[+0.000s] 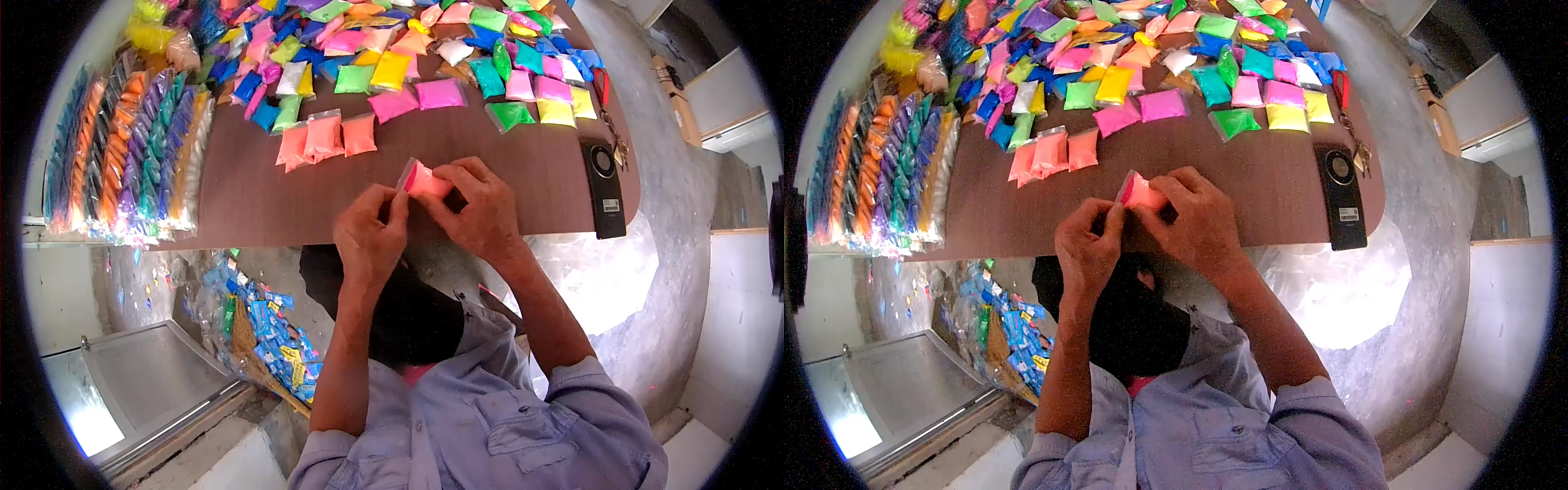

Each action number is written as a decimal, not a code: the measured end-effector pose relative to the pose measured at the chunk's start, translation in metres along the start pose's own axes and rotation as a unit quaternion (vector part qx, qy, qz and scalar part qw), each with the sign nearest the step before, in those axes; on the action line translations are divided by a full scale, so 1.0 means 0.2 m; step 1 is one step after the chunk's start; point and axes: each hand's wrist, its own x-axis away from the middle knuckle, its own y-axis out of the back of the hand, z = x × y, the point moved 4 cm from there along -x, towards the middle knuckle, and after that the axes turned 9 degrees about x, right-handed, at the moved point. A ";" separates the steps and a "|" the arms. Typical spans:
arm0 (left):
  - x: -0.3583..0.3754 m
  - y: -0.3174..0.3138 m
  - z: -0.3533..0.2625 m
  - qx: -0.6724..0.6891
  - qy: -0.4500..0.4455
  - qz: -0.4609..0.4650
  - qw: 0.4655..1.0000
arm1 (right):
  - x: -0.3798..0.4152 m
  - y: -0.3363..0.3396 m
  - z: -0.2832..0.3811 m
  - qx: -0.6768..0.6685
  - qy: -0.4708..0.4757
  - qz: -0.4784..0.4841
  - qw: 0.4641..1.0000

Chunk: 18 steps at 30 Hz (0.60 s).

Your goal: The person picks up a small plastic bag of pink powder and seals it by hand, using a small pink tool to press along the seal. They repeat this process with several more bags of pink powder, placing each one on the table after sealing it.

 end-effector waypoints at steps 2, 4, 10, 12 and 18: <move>0.01 0.00 -0.03 0.003 -0.008 0.000 1.000 | 0.00 0.00 0.00 0.007 0.010 -0.003 1.000; 0.01 0.00 -0.03 0.007 -0.015 0.001 1.000 | -0.01 0.00 0.00 0.006 0.007 0.004 1.000; -0.02 -0.01 0.01 -0.055 -0.010 -0.002 0.998 | -0.01 0.00 -0.01 0.012 0.012 -0.003 1.000; -0.03 -0.01 0.02 -0.050 0.013 -0.016 0.999 | -0.01 0.00 -0.01 0.013 0.007 0.000 1.000; -0.02 0.00 0.01 0.019 0.027 0.010 0.999 | 0.00 0.00 0.00 -0.002 -0.007 0.005 1.000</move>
